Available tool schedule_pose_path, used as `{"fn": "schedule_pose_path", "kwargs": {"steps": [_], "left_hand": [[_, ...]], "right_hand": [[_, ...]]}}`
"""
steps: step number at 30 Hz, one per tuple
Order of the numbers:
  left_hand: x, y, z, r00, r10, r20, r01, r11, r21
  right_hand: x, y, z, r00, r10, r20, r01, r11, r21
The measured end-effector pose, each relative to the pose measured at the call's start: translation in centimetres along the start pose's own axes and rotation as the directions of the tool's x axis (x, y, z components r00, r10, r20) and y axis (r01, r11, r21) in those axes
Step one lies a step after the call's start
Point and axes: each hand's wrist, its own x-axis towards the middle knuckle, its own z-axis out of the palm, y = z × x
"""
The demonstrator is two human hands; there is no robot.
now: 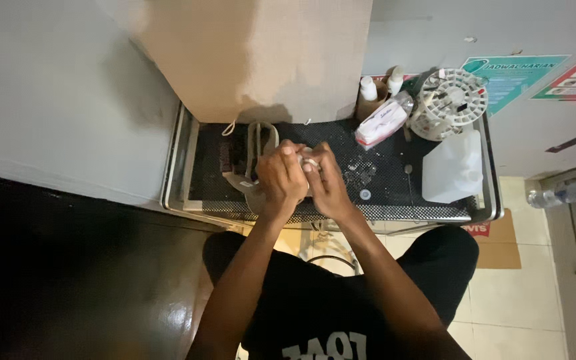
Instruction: The person scrubs the sole of a white sneaker with a small brush, focusing on the textured tread area. They repeatedly rub the brush against the sole while holding the shoe steady on a metal workbench.
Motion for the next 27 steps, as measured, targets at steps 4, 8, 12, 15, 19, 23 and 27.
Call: {"fn": "schedule_pose_path", "kwargs": {"steps": [4,8,12,15,19,23,27], "left_hand": [[0.0,-0.8,-0.3,0.999,-0.039,-0.005,0.039,0.999,-0.005],[-0.2,-0.8,-1.1,0.999,-0.043,-0.012,0.041,0.996,-0.081],[-1.5,-1.2,-0.3,0.997,0.076,-0.030,-0.071,0.985,0.157],[-0.8,-1.8,-0.7,0.998,-0.062,-0.020,0.060,0.996,-0.060],[-0.3,-2.2,-1.1,0.991,-0.125,-0.044,0.115,0.976,-0.183],[-0.3,-2.0,-1.1,0.997,-0.078,-0.002,0.078,0.993,-0.084],[-0.3,-0.2,-0.9,0.999,-0.017,0.045,0.022,0.994,-0.106]], "right_hand": [[-3.1,0.0,0.8,0.997,-0.066,-0.049,0.057,0.982,-0.179],[-3.4,2.5,1.8,0.996,-0.086,-0.036,0.078,0.982,-0.171],[-0.6,4.5,1.5,0.996,0.052,-0.077,-0.039,0.987,0.154],[-2.2,4.9,1.9,0.994,0.072,-0.087,-0.061,0.990,0.125],[-2.8,-1.2,1.8,0.998,0.033,-0.045,-0.034,0.999,-0.018],[-1.8,-0.2,1.4,0.998,0.029,-0.059,-0.032,0.998,-0.060],[0.8,2.3,0.4,0.997,0.011,-0.070,-0.014,0.999,-0.051]]}}
